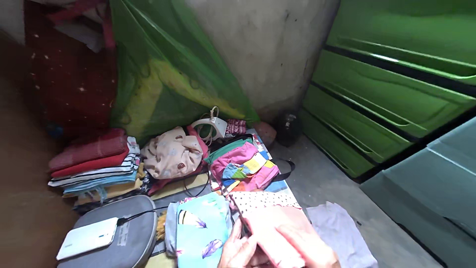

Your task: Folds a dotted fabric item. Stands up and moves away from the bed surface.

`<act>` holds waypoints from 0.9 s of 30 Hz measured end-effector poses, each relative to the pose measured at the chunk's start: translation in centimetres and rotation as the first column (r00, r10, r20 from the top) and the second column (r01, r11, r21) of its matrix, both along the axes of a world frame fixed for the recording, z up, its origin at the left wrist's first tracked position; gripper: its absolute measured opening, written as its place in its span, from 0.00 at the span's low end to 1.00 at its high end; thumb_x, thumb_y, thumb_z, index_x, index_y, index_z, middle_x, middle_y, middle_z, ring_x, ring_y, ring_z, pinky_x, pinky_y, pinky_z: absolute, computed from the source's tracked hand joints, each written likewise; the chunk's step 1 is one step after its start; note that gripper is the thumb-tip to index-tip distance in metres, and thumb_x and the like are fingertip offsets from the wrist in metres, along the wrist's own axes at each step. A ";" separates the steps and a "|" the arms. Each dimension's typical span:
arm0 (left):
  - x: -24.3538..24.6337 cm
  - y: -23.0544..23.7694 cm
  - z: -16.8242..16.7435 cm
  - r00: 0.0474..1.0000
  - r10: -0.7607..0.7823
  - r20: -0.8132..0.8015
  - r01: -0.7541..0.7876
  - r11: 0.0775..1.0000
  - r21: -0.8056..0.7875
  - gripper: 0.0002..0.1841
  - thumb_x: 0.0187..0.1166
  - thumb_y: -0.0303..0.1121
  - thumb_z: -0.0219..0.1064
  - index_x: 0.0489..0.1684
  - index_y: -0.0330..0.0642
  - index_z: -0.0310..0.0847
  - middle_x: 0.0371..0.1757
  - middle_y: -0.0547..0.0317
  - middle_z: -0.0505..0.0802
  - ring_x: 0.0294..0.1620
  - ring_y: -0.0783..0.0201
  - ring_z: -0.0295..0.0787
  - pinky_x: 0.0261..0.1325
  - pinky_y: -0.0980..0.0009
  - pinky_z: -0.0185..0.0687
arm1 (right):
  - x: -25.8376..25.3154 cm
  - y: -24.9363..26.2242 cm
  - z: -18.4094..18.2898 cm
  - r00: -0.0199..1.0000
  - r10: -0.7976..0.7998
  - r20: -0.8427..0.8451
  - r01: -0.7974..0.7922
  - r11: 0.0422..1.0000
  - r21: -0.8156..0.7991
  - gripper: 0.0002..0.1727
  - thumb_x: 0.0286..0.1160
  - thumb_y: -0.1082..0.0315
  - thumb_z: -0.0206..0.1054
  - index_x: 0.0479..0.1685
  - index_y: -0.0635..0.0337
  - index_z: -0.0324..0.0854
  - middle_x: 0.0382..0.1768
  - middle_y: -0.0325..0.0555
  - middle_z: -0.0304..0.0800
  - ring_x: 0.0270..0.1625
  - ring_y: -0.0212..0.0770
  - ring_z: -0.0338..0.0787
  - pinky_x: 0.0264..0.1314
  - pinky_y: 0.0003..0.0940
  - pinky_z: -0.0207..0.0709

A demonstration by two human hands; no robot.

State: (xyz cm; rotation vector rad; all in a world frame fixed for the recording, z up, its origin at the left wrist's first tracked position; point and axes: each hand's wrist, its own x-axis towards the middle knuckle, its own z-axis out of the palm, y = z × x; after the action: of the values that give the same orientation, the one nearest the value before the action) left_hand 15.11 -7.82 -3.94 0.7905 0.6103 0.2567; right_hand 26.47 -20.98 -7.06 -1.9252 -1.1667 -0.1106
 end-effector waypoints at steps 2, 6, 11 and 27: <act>-0.3 1.2 -1.1 0.999 -0.015 0.032 0.011 0.990 0.139 0.35 0.82 0.24 0.56 0.87 0.36 0.39 0.58 0.52 0.91 0.42 0.56 0.97 0.44 0.59 0.95 | 2.2 -0.3 1.5 0.975 0.110 -0.191 -0.079 0.984 0.161 0.13 0.72 0.76 0.67 0.51 0.68 0.91 0.47 0.50 0.98 0.52 0.39 0.96 0.60 0.37 0.88; 0.5 4.3 -3.9 0.987 -0.001 0.162 -0.076 0.881 0.466 0.57 0.59 0.33 0.82 0.89 0.29 0.43 0.73 0.54 0.80 0.65 0.69 0.85 0.63 0.70 0.86 | 6.7 -2.3 6.8 0.781 0.508 -0.363 -0.376 0.847 0.377 0.14 0.86 0.61 0.61 0.62 0.41 0.89 0.56 0.21 0.93 0.59 0.15 0.87 0.65 0.19 0.82; 1.3 6.1 0.7 0.794 -0.392 0.464 0.041 0.797 0.603 0.19 0.73 0.41 0.75 0.64 0.65 0.88 0.59 0.86 0.93 0.59 0.89 0.87 0.65 0.84 0.82 | 7.6 -3.4 12.5 0.524 0.477 -0.705 -0.209 0.875 0.437 0.11 0.72 0.59 0.74 0.48 0.29 0.93 0.43 0.16 0.96 0.45 0.12 0.91 0.48 0.12 0.85; 3.7 4.4 -7.7 0.951 0.143 -0.274 -0.130 0.989 0.067 0.10 0.89 0.23 0.52 0.56 0.28 0.76 0.36 0.50 0.94 0.35 0.64 0.94 0.43 0.68 0.92 | 10.6 1.0 -5.0 -0.099 -0.028 -0.995 0.129 0.991 -0.040 0.26 0.85 0.78 0.54 0.81 0.54 0.59 0.42 0.49 0.92 0.39 0.41 0.96 0.42 0.37 0.92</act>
State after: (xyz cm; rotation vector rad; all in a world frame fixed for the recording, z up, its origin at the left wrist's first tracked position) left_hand 18.77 -3.41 -11.68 0.8392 0.9296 0.2900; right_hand 37.11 -19.95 -12.03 -1.2743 0.1142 1.1307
